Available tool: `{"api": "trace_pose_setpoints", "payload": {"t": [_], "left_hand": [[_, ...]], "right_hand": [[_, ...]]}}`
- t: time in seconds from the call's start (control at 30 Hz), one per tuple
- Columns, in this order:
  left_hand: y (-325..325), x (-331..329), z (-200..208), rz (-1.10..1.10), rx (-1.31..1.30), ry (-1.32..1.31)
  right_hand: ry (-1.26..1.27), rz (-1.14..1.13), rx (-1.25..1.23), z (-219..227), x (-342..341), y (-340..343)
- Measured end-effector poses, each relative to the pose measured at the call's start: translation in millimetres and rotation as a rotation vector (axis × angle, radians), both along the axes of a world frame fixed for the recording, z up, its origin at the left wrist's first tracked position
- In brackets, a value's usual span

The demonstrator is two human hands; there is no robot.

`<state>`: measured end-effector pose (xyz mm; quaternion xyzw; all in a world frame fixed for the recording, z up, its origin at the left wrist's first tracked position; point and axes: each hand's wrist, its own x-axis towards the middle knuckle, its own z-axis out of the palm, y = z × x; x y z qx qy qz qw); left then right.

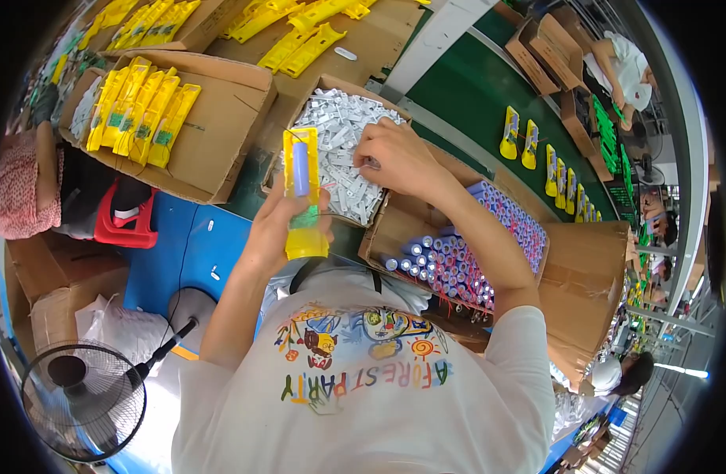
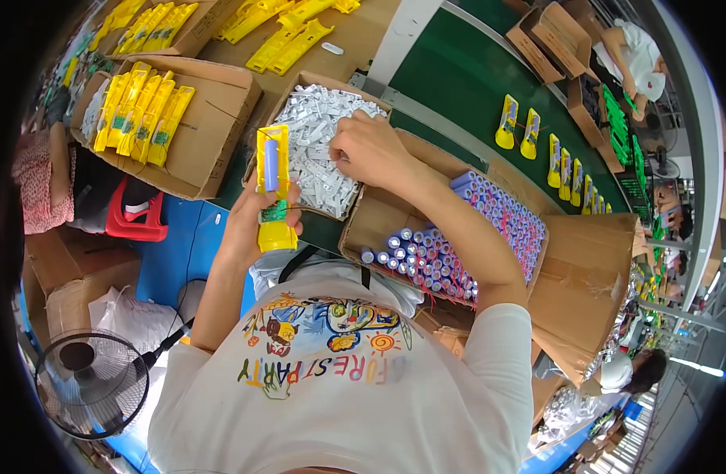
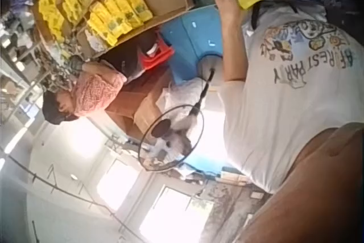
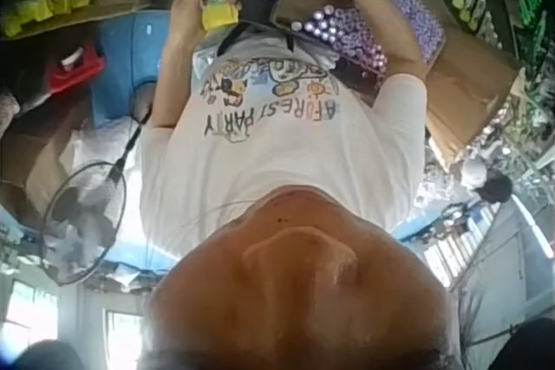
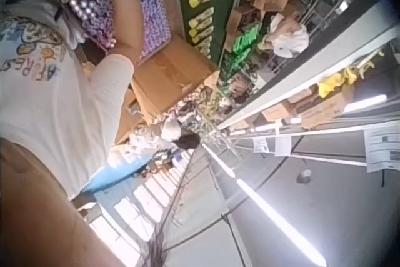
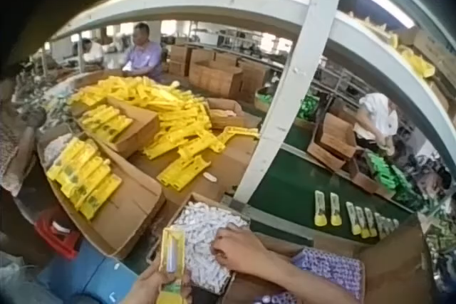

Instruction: Manually assemble small electronic devices by inserting batteries and internal components into yellow plastic housings on a production line.

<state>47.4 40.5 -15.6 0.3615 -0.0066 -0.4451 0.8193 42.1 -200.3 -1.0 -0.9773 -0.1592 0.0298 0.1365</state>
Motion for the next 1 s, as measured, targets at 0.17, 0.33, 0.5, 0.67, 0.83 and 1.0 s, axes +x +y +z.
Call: {"api": "trace_pose_setpoints", "payload": {"t": [0.17, 0.33, 0.5, 0.67, 0.83, 1.0], "left_hand": [[-6, -10, 4, -0.062, -0.015, 0.030], [-18, -16, 8, -0.116, 0.024, 0.125], [-29, -21, 7, -0.188, 0.221, -0.259], [-34, -27, 3, -0.206, 0.159, -0.326], [-39, -24, 4, -0.148, 0.173, -0.329], [-43, -22, 6, -0.195, 0.131, -0.331]], "right_hand": [[-0.241, 0.016, 0.343, -1, 3, -15], [0.048, -0.350, 0.990, 0, -6, -11], [0.274, -0.603, 1.383, 27, -10, 1], [0.024, -0.447, 0.966, 27, -19, 4], [-0.003, -0.471, 0.931, 26, -29, 5], [0.082, -0.563, 0.970, 17, -29, 1]]}}
